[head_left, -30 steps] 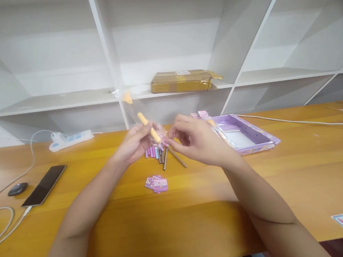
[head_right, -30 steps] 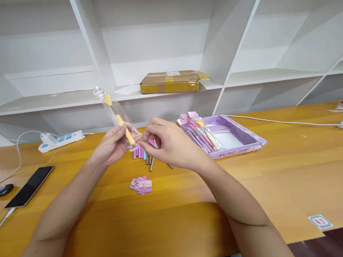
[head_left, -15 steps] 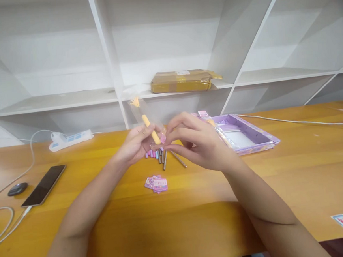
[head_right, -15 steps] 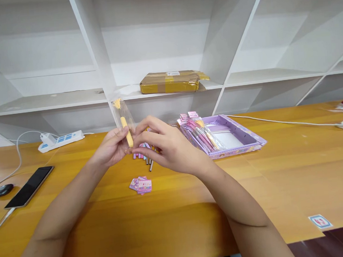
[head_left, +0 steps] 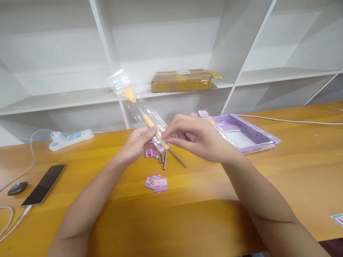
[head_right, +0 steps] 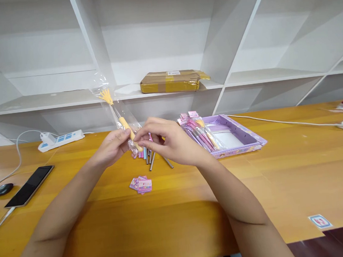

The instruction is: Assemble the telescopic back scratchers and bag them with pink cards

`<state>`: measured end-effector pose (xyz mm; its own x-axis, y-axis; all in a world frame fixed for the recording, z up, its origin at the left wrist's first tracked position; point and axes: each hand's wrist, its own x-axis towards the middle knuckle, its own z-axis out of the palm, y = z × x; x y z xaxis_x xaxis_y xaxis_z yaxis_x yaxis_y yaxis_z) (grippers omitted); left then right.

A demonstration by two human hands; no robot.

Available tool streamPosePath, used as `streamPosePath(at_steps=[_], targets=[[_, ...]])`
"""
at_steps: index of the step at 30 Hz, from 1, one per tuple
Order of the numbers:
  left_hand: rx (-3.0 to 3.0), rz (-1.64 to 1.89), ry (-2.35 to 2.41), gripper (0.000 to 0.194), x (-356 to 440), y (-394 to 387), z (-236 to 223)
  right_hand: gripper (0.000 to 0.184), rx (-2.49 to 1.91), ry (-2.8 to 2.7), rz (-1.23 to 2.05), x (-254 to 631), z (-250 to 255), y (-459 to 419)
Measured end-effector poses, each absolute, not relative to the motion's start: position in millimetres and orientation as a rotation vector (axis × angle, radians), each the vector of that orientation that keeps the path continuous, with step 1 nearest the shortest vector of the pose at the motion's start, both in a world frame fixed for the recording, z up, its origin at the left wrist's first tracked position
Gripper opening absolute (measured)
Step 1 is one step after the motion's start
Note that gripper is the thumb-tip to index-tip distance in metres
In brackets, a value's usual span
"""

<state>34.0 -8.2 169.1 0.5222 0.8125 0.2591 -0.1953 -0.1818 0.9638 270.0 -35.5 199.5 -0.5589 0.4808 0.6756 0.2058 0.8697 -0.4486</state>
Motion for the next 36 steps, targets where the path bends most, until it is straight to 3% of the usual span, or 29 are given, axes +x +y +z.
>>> streamPosePath(at_steps=[4,16,25,36], targets=[[1.544,0.953,0.6,0.054,31.5,-3.9,162.5,0.011,-0.512,-2.162,0.507,270.5,198.2,-29.4],[1.622,0.936,0.699,0.039,31.5,-15.4,173.3,0.007,-0.717,-2.031,0.332,262.7,192.9,-31.0],[1.659,0.903,0.634,0.033,25.7,-12.3,173.5,0.039,-0.798,-2.078,0.497,276.8,198.6,-28.8],[1.658,0.805,0.56,0.026,25.9,-19.6,178.6,0.052,-0.739,-2.332,0.704,275.5,201.7,-24.8]])
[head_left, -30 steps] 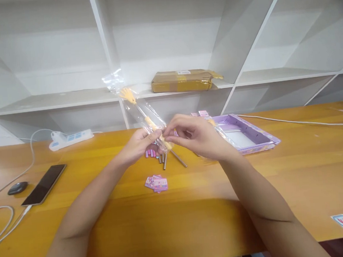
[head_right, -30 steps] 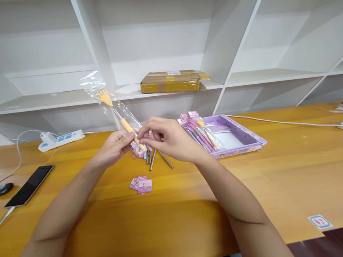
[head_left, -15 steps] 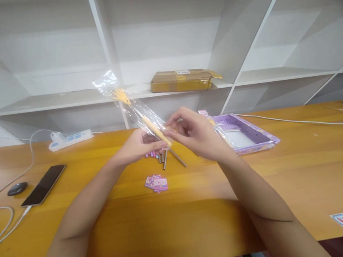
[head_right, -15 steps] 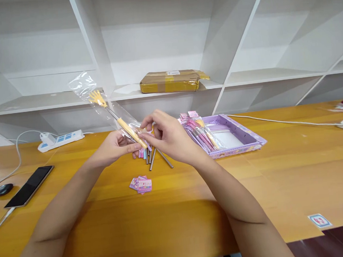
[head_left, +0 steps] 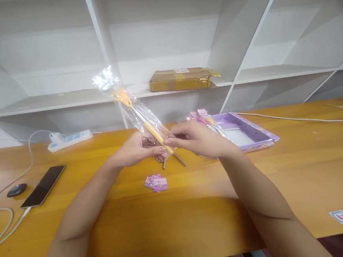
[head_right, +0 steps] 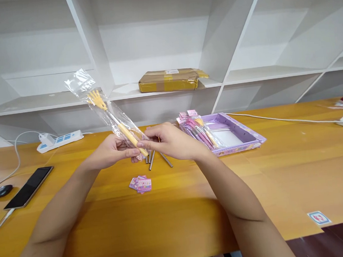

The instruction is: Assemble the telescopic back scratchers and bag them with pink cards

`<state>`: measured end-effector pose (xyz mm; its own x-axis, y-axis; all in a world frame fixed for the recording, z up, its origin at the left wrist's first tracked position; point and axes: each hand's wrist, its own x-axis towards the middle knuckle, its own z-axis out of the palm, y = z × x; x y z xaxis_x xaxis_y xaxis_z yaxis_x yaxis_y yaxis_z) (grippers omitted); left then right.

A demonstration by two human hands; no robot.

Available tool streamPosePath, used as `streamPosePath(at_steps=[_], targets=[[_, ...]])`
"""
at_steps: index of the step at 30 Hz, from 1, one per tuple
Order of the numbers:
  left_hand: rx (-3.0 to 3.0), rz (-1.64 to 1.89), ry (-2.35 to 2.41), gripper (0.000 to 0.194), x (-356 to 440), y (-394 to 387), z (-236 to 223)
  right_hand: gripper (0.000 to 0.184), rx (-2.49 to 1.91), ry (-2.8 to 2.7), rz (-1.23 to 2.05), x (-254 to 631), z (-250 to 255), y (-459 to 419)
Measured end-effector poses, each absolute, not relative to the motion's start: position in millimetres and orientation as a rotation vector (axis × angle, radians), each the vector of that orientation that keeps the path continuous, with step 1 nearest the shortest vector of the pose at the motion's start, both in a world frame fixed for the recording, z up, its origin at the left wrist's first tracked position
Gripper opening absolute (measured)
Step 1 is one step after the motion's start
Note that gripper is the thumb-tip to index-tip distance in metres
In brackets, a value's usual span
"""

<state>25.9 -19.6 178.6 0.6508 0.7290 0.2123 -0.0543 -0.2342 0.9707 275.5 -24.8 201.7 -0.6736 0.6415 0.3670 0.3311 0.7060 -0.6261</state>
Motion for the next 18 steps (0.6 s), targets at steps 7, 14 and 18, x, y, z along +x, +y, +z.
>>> streamPosePath(at_steps=[7,14,18], targets=[[1.772,0.806,0.687,0.031,22.3,-19.1,181.0,0.059,-0.762,-2.244,0.611,275.2,200.1,-22.2],[1.778,0.764,0.805,0.035,22.0,-18.0,179.0,0.054,-0.747,-2.277,0.517,272.4,200.2,-25.8],[1.838,0.701,0.843,0.035,18.6,-18.0,179.2,0.053,-0.747,-2.327,0.516,273.3,200.6,-24.5]])
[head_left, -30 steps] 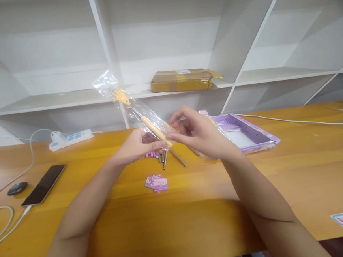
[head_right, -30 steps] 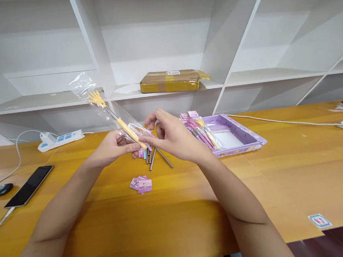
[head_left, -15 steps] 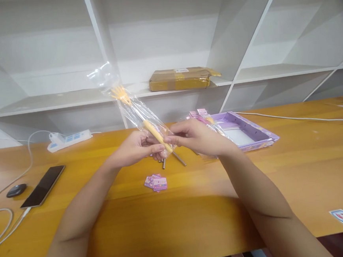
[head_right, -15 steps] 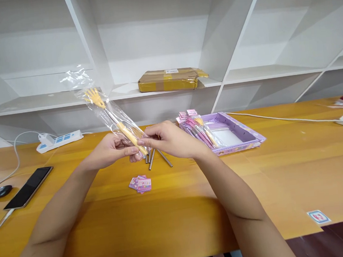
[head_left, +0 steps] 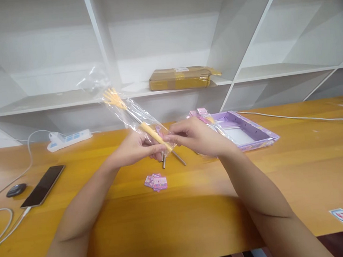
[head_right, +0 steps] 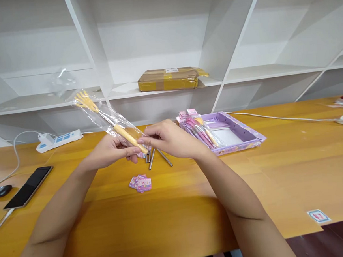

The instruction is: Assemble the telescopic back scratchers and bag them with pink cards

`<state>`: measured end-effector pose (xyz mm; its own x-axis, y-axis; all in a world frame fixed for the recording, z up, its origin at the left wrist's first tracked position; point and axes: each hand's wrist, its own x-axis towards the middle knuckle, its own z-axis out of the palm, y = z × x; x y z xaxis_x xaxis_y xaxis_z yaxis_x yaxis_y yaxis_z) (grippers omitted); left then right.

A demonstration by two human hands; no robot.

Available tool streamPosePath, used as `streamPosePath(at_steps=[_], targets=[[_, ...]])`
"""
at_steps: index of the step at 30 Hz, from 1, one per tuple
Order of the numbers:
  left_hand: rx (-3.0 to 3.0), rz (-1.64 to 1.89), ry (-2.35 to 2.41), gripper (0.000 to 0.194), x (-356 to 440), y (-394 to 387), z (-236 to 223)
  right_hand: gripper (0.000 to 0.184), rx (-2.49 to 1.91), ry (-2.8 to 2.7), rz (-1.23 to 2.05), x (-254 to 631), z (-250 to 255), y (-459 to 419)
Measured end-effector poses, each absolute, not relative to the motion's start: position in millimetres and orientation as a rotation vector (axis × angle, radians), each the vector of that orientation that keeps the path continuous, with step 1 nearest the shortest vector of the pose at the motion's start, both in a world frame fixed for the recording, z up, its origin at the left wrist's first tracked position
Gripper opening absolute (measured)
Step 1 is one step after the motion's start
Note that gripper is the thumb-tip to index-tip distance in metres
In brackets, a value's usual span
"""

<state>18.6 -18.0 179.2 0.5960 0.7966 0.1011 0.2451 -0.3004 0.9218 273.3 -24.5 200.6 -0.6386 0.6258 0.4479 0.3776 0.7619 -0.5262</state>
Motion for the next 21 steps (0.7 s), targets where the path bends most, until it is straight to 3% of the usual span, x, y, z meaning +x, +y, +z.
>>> streamPosePath(at_steps=[10,17,21], targets=[[1.974,0.515,0.733,0.035,10.1,-8.1,180.0,0.048,-0.682,-2.503,0.565,280.5,203.9,-22.9],[1.977,-0.146,0.419,0.034,34.3,3.4,144.9,0.034,-0.822,-2.119,0.959,265.6,192.9,-11.8],[2.056,0.05,0.488,0.037,40.6,4.2,129.0,0.033,-0.874,-2.054,1.186,252.1,181.2,2.2]])
